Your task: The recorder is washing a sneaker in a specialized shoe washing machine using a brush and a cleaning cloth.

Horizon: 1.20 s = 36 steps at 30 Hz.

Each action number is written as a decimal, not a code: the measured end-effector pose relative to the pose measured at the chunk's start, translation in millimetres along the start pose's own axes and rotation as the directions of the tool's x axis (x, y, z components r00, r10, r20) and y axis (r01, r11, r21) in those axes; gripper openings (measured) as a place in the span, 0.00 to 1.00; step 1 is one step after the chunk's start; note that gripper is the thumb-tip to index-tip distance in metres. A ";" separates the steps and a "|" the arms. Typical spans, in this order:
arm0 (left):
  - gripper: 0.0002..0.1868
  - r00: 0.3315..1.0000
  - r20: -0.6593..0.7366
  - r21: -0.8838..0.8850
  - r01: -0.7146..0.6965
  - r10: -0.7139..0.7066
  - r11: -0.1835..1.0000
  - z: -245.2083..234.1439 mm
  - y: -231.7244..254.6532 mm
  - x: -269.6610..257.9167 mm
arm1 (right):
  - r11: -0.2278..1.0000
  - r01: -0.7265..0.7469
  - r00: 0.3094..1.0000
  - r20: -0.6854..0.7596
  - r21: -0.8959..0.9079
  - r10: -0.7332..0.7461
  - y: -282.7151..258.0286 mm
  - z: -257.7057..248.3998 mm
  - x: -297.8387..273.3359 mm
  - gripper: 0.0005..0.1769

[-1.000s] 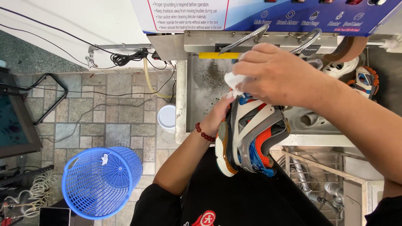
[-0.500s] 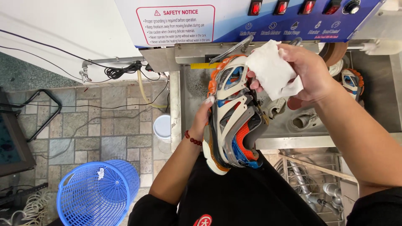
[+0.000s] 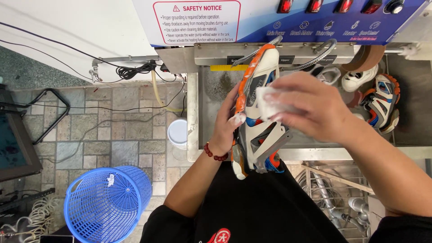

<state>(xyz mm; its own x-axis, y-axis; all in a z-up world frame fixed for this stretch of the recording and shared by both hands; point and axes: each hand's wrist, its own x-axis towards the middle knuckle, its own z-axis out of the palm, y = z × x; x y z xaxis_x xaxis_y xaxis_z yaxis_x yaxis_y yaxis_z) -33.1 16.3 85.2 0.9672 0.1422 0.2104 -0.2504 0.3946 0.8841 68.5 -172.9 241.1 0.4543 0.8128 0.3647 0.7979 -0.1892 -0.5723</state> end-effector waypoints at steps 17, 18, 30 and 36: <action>0.51 0.985 -0.169 0.151 0.071 -0.045 0.986 3.8 17.8 1.4 | 0.867 0.335 0.941 0.187 -0.370 -0.283 -14.0 15.2 12.6 0.18; 0.51 0.985 -0.168 0.152 0.069 -0.043 0.986 3.9 16.9 -0.2 | 0.865 0.336 0.940 0.187 -0.372 -0.285 -17.0 18.8 10.9 0.18; 0.61 0.986 -0.161 0.125 -0.031 0.051 0.992 12.5 15.1 -3.9 | 0.940 0.224 0.974 0.069 -0.258 -0.214 -18.8 27.8 -13.8 0.19; 0.62 0.994 -0.111 -0.034 -0.003 -0.001 0.999 9.6 7.7 -4.9 | 0.915 0.141 0.982 -0.063 -0.378 -0.177 -18.7 24.0 -19.2 0.16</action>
<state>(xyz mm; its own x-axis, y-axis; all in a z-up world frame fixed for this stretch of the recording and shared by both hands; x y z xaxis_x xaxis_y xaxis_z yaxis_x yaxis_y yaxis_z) -39.4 9.9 95.0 0.9567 0.2421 0.1618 -0.2545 0.4252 0.8686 35.4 -171.7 227.2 0.3301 0.7972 0.5055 0.9437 -0.2670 -0.1951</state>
